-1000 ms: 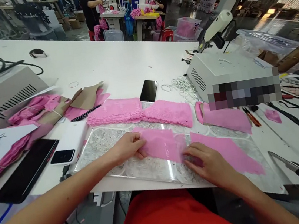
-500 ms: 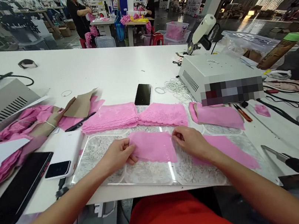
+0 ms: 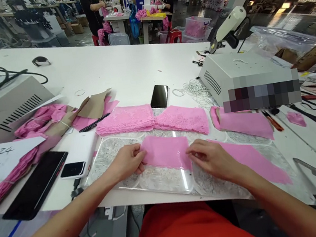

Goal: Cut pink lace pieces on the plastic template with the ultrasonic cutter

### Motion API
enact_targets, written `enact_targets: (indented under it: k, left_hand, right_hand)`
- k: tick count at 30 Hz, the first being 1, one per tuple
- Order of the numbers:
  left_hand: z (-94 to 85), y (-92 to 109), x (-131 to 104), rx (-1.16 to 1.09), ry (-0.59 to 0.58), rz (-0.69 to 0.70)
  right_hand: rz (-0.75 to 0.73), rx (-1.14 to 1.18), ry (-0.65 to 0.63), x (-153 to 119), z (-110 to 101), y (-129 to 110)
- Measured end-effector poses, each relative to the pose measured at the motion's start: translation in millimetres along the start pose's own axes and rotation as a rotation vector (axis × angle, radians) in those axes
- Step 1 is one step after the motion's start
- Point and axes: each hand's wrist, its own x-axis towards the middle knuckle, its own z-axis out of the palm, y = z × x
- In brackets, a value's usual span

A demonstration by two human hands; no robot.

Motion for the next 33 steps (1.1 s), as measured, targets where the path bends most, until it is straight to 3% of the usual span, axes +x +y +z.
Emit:
enact_targets:
  k: [3, 7, 12, 14, 16, 20, 22, 26, 28, 30, 33]
  left_hand:
    - [2.1, 1, 0, 0.049, 0.004, 0.009]
    - [-2.9, 0, -2, 0.189, 0.053, 0.039]
    - [-22.2, -7, -12, 0.466, 0.31, 0.157]
    - [-24.2, -9, -17, 0.533, 0.361, 0.227]
    - [-20.7, -12, -19, 0.594, 0.279, 0.367]
    - [-13.5, -22, -14, 0.852, -0.002, 0.76]
    - [-18.0, -31, -10, 0.928, 0.016, 0.827]
    - [-37.5, -43, -10, 0.914, 0.24, 0.834]
    - [-41.6, -43, -14, 0.905, 0.291, 0.83]
    - [-38.0, -38, -16, 0.904, 0.258, 0.858]
    - [-23.5, -28, -15, 0.952, 0.107, 0.916]
  right_hand:
    - [-0.156, -0.026, 0.026, -19, 8, -1]
    - [-0.247, -0.091, 0.109, -27, 17, 2]
    - [-0.291, -0.134, 0.176, -29, 20, 6]
    - [-0.296, -0.141, 0.187, -30, 21, 8]
    - [-0.303, -0.147, 0.194, -31, 22, 9]
    - [-0.321, -0.163, 0.22, -32, 24, 11]
    - [-0.331, -0.173, 0.234, -32, 24, 11]
    - [-0.343, -0.159, 0.24, -31, 24, 12]
    - [-0.337, -0.141, 0.244, -31, 24, 12]
    - [-0.328, -0.128, 0.243, -31, 23, 12]
    - [-0.312, -0.115, 0.216, -31, 22, 11]
